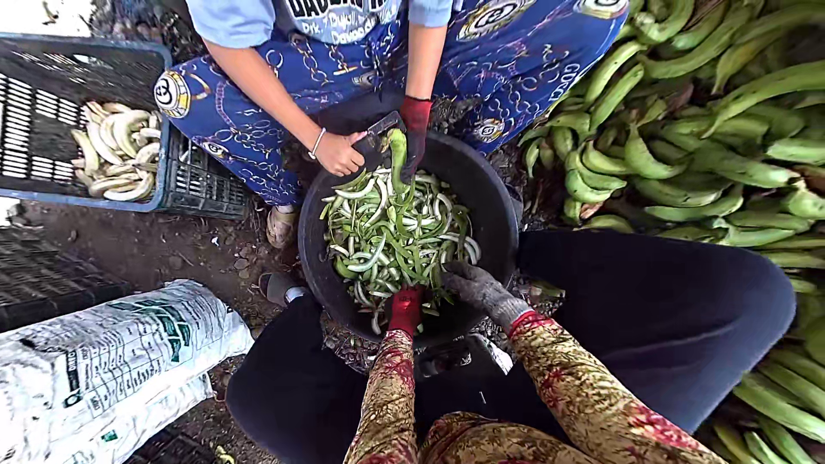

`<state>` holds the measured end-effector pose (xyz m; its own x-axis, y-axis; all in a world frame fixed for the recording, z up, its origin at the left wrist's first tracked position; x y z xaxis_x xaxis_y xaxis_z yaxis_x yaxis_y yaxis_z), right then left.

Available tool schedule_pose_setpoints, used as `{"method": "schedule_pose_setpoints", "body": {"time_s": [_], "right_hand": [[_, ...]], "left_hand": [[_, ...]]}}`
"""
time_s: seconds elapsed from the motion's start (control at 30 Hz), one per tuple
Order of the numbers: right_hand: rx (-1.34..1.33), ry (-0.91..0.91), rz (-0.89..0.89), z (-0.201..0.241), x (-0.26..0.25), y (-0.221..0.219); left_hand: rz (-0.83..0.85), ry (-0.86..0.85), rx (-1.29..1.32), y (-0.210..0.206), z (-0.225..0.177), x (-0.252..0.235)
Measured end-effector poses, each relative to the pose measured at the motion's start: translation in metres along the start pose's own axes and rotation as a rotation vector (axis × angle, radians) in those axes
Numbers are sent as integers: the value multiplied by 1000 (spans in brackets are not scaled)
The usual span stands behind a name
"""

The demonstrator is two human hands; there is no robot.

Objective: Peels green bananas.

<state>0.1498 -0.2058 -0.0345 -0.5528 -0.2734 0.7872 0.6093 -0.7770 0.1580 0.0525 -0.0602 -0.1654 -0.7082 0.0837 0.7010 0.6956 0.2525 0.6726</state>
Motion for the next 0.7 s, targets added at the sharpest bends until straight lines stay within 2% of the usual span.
{"method": "schedule_pose_setpoints", "body": {"time_s": [0.17, 0.3, 0.4, 0.47, 0.6, 0.63, 0.67, 0.7], "right_hand": [[71, -15, -14, 1, -2, 2], [67, -16, -24, -8, 1, 3], [90, -6, -35, -13, 1, 8], [106, -9, -22, -18, -2, 4], [125, -31, -7, -13, -5, -5], [141, -36, -5, -13, -5, -7], [149, -40, 0, -14, -7, -9], [147, -39, 7, -16, -8, -11]], "left_hand": [[-14, 56, 27, -11, 2, 8], [-10, 47, -54, -18, -5, 17], [-80, 156, 16, -17, -5, 18], [-55, 192, 31, -17, 0, 21], [66, 129, -92, -26, 2, 23], [-6, 121, -131, -35, 1, 20], [-237, 121, -171, -51, 2, 16], [-636, 137, -206, -65, 2, 8]]}}
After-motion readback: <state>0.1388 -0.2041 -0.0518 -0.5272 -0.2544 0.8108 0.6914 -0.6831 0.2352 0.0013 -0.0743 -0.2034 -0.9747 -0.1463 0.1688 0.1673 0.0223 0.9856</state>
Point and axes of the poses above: each hand's wrist, its own x-axis away from the middle knuckle, its own y-axis out of the back of the hand, z = x × y, the point moved 2 cm from there along -x, towards the middle knuckle, and after that the axes turned 14 degrees about -x, right-handed, at the moved point
